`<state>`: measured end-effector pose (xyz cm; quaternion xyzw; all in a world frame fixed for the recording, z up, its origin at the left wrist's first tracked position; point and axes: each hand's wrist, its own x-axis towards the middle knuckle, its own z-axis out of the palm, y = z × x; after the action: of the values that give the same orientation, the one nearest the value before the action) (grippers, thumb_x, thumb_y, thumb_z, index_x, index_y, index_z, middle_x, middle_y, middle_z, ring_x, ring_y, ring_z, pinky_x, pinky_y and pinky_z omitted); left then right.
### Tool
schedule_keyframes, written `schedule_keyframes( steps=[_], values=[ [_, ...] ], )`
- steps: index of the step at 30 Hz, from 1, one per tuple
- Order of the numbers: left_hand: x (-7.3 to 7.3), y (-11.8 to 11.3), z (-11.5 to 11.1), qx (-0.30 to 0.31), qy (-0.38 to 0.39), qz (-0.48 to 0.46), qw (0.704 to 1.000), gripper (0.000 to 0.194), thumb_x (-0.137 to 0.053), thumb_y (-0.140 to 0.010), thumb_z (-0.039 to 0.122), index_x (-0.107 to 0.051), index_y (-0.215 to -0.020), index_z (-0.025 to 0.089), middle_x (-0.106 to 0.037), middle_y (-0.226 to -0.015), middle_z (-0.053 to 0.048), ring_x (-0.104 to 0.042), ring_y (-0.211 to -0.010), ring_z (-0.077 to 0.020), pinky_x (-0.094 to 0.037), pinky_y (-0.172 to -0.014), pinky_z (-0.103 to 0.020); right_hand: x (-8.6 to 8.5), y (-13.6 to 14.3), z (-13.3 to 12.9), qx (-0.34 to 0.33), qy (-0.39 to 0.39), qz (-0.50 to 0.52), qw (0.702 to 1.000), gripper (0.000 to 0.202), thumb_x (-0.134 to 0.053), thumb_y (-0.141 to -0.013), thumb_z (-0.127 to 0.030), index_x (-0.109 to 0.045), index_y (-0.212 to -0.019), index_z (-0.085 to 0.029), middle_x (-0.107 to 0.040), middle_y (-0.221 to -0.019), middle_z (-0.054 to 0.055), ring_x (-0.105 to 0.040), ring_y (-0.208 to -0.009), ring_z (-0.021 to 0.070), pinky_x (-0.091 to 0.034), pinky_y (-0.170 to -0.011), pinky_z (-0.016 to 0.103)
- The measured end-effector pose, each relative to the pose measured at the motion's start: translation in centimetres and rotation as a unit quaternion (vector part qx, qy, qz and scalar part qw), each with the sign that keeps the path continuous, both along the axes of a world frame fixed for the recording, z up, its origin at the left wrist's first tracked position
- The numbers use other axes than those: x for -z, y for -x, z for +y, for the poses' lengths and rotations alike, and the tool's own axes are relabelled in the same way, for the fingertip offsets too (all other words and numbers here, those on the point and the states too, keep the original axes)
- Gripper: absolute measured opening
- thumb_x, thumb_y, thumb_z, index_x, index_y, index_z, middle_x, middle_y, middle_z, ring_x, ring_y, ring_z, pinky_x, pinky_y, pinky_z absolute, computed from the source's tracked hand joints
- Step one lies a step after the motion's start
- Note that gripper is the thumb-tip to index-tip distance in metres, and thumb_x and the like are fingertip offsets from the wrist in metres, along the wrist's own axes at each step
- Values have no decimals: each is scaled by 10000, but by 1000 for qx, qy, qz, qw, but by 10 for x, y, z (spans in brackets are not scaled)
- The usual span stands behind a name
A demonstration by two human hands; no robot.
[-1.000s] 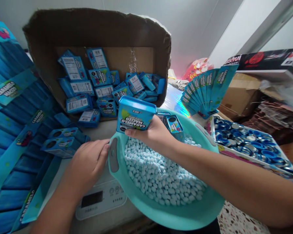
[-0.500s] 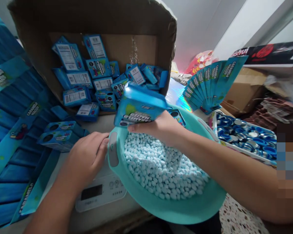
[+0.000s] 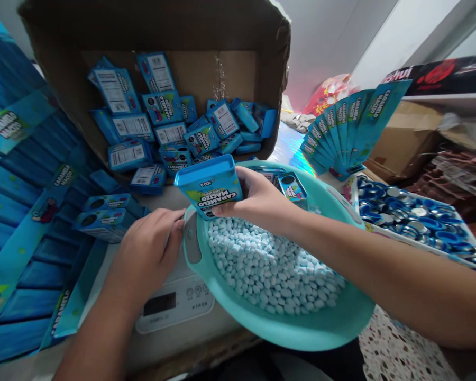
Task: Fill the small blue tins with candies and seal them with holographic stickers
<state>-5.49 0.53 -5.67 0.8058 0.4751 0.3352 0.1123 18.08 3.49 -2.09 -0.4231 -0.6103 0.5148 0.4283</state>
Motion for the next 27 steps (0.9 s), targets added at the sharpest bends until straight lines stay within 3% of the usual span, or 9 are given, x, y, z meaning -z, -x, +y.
schedule_keyframes(
  steps=[3, 7, 13, 17, 20, 23, 25, 27],
  values=[
    [-1, 1, -3, -35, -58, 32, 997, 480, -584, -934, 341, -516, -1397, 235, -660, -1194, -97, -632, -1124, -270, -489, -948, -405, -5, 4, -4, 23, 59, 69, 996, 535, -849, -685, -226, -579, -1146, -203, -709, -1040, 39, -694, -994, 242, -604, -861, 392],
    [-3, 4, -6, -32, -171, 32, 984, 768, -730, -832, 256, -372, -1511, 213, -591, -1306, -152, -566, -1239, -302, -450, -1064, -452, -15, 4, -6, 33, 181, 131, 974, 832, -821, -773, -259, -365, -1465, -329, -710, -1035, 36, -719, -891, 219, -644, -700, 352],
    [-10, 0, -11, 14, -244, 40, 969, 839, -752, -784, 163, -365, -1525, 228, -496, -1416, -190, -468, -1348, -355, -405, -1113, -540, -25, 9, -12, -72, 277, 159, 945, 384, -586, -976, -411, -534, -1324, -257, -689, -1038, 68, -704, -778, 181, -627, -556, 293],
    [-12, 4, -13, 69, -235, 80, 966, 652, -682, -822, 121, -480, -1432, 232, -584, -1357, -141, -516, -1322, -313, -377, -1147, -529, -23, 11, -16, -159, 290, 162, 930, 487, -398, -1026, -559, -527, -1316, -190, -703, -888, 77, -687, -688, 162, -590, -561, 254],
    [-12, 8, -14, 73, -204, 43, 975, 585, -647, -854, 136, -498, -1408, 250, -629, -1329, -99, -599, -1236, -254, -414, -1138, -468, -22, 7, -14, -203, 265, 151, 930, 650, -258, -1006, -674, -492, -1334, -165, -691, -822, 73, -676, -644, 167, -565, -591, 272],
    [-13, 10, -14, -25, -96, -59, 993, 462, -696, -850, 263, -589, -1298, 290, -675, -1266, -49, -649, -1157, -250, -515, -1026, -416, -25, 3, -11, -178, 217, 89, 956, 658, -184, -1015, -657, -504, -1306, -161, -672, -806, 68, -668, -665, 178, -545, -635, 299],
    [-12, 11, -11, -93, 13, -164, 982, 397, -750, -810, 352, -645, -1189, 291, -714, -1177, -31, -683, -1083, -255, -560, -942, -404, -27, -1, -13, -129, 128, -44, 982, 531, -281, -1031, -567, -548, -1262, -171, -679, -852, 81, -672, -757, 200, -542, -704, 325],
    [-11, 15, -5, -115, 112, -277, 947, 411, -799, -753, 395, -667, -1122, 271, -739, -1104, -33, -703, -1026, -263, -579, -907, -415, -27, -5, -17, -112, -4, -247, 962, 395, -434, -1005, -456, -592, -1242, -183, -694, -994, 114, -666, -913, 249, -529, -808, 380]
  ],
)
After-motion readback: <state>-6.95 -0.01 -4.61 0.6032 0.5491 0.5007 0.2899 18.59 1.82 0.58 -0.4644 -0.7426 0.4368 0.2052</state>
